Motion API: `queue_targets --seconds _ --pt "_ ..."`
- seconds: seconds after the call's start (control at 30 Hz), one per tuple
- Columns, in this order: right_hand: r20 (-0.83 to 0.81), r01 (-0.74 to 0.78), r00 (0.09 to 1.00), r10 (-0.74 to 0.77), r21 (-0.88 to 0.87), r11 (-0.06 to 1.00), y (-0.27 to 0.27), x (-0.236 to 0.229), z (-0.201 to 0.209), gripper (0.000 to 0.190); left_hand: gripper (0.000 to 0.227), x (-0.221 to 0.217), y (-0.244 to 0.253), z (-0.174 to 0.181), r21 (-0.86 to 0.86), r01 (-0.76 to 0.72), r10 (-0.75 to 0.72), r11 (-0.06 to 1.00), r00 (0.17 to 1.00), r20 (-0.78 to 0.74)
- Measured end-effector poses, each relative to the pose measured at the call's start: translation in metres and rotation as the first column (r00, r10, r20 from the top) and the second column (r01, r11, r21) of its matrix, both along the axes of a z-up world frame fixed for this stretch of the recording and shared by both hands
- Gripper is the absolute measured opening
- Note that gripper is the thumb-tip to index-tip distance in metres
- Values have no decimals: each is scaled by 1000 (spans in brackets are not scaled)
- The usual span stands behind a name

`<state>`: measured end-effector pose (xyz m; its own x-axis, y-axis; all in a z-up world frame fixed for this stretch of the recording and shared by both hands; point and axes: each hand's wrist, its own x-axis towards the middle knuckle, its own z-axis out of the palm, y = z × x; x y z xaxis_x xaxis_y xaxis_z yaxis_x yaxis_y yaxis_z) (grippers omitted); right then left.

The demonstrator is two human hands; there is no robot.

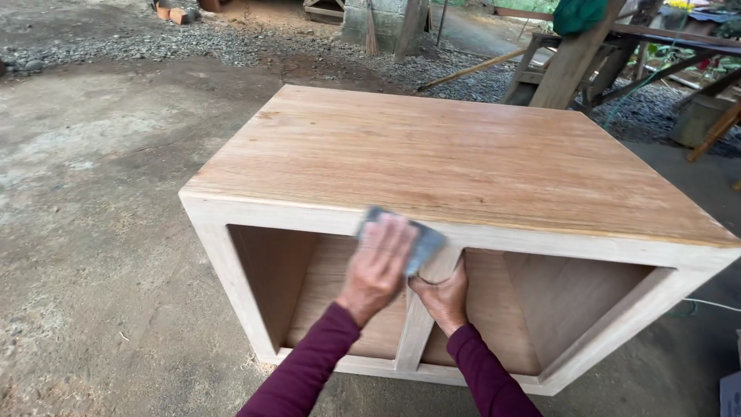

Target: The person sands the surfaces of a wooden cabinet and applies wood stain with a brush.

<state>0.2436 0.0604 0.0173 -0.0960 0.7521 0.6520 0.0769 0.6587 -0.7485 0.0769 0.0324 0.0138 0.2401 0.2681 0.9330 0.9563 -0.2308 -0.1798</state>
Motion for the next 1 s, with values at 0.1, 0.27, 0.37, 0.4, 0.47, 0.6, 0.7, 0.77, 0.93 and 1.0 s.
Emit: queue_targets --seconds 0.1,0.27,0.37,0.4,0.47,0.6,0.7,0.77,0.93,1.0 --pt "182 -85 979 88 -23 996 36 16 -51 67 59 34 6 31 7 110 -108 994 984 -143" --pt "239 -126 933 268 -482 867 4 89 -91 109 64 -30 -40 53 -92 1 -35 996 931 -364" --pt "228 -43 938 260 -668 743 -27 110 -122 114 61 -29 -37 46 -92 -62 27 994 939 -342" --pt "258 20 935 242 -722 691 -39 114 -128 112 59 -21 -28 39 -68 -120 88 990 929 -359" --pt "245 -4 931 269 -732 681 -44 111 -148 108 58 24 -2 35 -68 -66 33 995 914 -404" --pt "188 -133 909 372 -716 685 -43 95 -164 97 63 112 19 62 -214 -23 -93 977 853 -514" --pt "207 -117 906 369 -716 688 -41 117 -171 93 68 117 19 77 -213 -96 -61 972 776 -628" --pt "182 -77 934 307 -737 671 -55 150 -168 91 67 67 2 74 -174 -77 -48 982 787 -615" --pt "-37 -68 997 62 -763 643 -59 231 -264 80 66 38 -17 71 -220 23 -127 975 873 -471" --pt "-120 -99 993 8 -781 617 -63 238 -291 75 65 61 1 64 -202 -54 -72 978 820 -567"
